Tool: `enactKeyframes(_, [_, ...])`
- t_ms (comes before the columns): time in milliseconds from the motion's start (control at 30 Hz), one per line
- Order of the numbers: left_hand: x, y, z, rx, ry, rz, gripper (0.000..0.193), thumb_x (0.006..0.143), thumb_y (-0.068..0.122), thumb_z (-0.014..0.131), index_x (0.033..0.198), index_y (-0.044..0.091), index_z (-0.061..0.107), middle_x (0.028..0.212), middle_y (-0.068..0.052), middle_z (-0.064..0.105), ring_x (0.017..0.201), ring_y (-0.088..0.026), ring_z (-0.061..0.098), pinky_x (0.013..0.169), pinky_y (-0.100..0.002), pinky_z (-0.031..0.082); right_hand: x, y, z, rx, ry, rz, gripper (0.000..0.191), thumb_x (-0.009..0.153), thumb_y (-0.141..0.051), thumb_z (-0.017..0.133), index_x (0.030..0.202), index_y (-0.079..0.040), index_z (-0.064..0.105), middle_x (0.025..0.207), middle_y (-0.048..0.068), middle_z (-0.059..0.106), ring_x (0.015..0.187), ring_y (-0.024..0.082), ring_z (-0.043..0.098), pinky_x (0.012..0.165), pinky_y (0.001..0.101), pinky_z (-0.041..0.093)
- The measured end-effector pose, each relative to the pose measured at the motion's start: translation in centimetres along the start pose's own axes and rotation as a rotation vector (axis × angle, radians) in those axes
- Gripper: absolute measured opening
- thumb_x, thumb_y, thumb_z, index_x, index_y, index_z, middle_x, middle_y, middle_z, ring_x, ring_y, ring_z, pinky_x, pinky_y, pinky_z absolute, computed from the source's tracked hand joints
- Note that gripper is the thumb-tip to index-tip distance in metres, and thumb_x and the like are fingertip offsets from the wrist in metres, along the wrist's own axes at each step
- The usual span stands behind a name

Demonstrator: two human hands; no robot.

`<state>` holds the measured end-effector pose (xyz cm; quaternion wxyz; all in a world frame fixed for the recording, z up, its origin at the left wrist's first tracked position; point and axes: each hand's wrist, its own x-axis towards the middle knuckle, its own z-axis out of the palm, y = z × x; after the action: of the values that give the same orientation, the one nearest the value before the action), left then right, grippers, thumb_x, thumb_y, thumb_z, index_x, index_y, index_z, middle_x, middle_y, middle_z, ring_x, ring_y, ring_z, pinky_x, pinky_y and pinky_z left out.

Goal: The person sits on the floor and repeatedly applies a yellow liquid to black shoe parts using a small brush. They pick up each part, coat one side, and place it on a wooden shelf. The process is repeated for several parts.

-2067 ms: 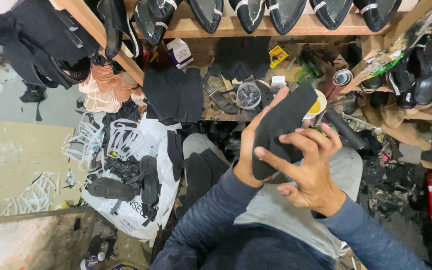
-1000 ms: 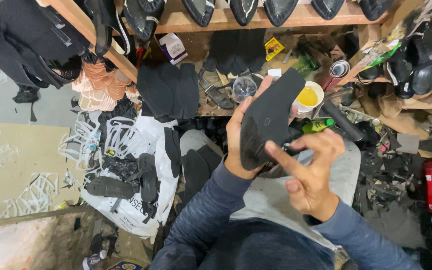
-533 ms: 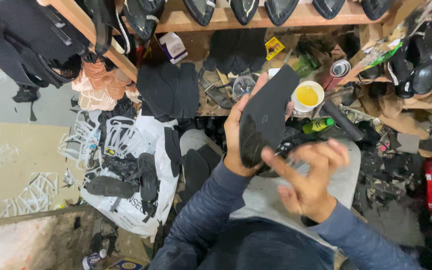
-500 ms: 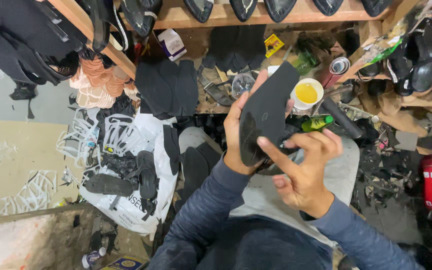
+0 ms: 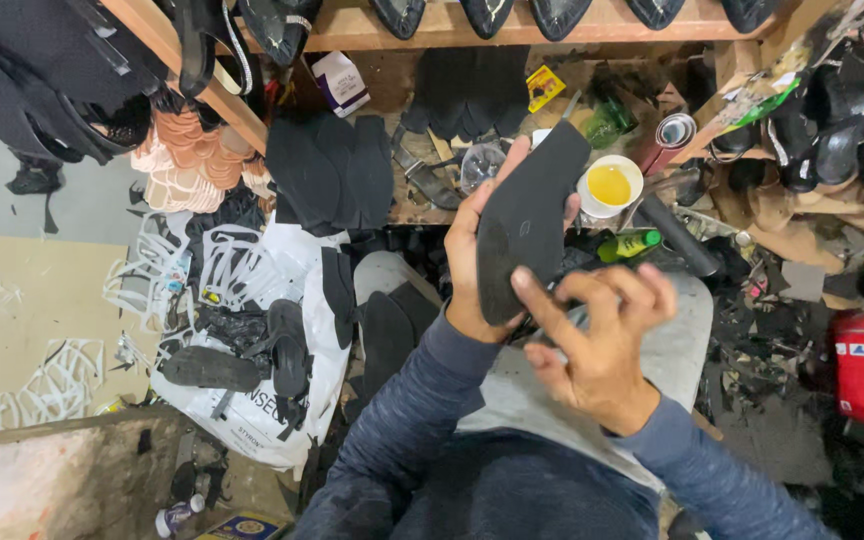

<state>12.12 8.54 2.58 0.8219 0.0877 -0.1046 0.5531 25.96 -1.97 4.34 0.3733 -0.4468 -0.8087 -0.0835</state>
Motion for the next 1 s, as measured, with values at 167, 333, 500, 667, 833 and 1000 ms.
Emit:
enactKeyframes(167, [0.5,0.2,-1.4,0.001,0.127,0.091,0.053,0.116,0.027,0.033,0.166,0.007,0.036,0.154,-0.018,0.051,0.131,-0.032,0.058,0.118,-0.046,0.044,0.2,-1.8,0.0,0.081,0.078,-0.025,0.05,0.1,-0.05,0.044,0.128,-0.023,0.075,0.103,0.002,0.05,0.11,0.028,0.041,0.111,0.055,0.021])
enactKeyframes(333, [0.7,1.1,-1.9,0.073,0.297,0.028,0.047,0.114,0.026,0.041,0.154,0.003,0.042,0.148,-0.019,0.053,0.131,-0.033,0.056,0.118,-0.052,0.043,2.8,-0.3,-2.1,0.362,0.007,-0.123,0.049,0.09,-0.047,0.056,0.133,-0.026,0.065,0.119,0.005,0.055,0.121,0.028,0.046,0.115,0.0545,0.024])
enactKeyframes(500, [-1.8,3.5,-0.4,-0.103,0.267,-0.469,0.056,0.112,0.038,0.042,0.148,-0.004,0.045,0.151,-0.024,0.048,0.137,-0.043,0.05,0.12,-0.052,0.04,6.6,8.1,-2.0,0.408,-0.274,0.02,0.126,0.074,-0.014,0.081,0.164,-0.003,-0.006,0.158,0.031,0.044,0.148,0.046,0.04,0.123,0.0514,0.024])
enactKeyframes(667, [-3.5,2.6,-1.1,-0.124,0.281,-0.074,0.063,0.113,0.045,0.038,0.153,-0.003,0.037,0.163,-0.02,0.039,0.147,-0.04,0.037,0.121,-0.053,0.039,3.7,7.1,1.1,0.531,-0.316,0.375,0.131,0.071,-0.012,0.088,0.162,-0.007,-0.006,0.116,0.016,0.073,0.104,0.029,0.069,0.095,0.0384,0.049])
enactKeyframes(833, [-4.5,0.7,-4.6,0.363,0.283,0.339,0.059,0.108,0.04,0.037,0.162,0.018,0.028,0.169,-0.017,0.03,0.154,-0.035,0.029,0.12,-0.049,0.039,0.5,4.6,4.5,0.714,-0.36,0.572,0.12,0.077,-0.021,0.084,0.162,-0.01,0.001,0.1,0.012,0.075,0.081,0.023,0.071,0.076,0.0326,0.056])
enactKeyframes(1000, [-8.0,2.5,-6.1,0.315,0.188,0.152,0.051,0.121,0.035,0.038,0.163,0.007,0.031,0.175,-0.02,0.029,0.153,-0.048,0.031,0.09,-0.046,0.048,-0.6,14.8,10.2,0.329,-0.2,0.61,0.065,0.093,-0.03,0.071,0.15,-0.008,0.05,0.102,0.012,0.068,0.095,0.028,0.061,0.087,0.0398,0.05])
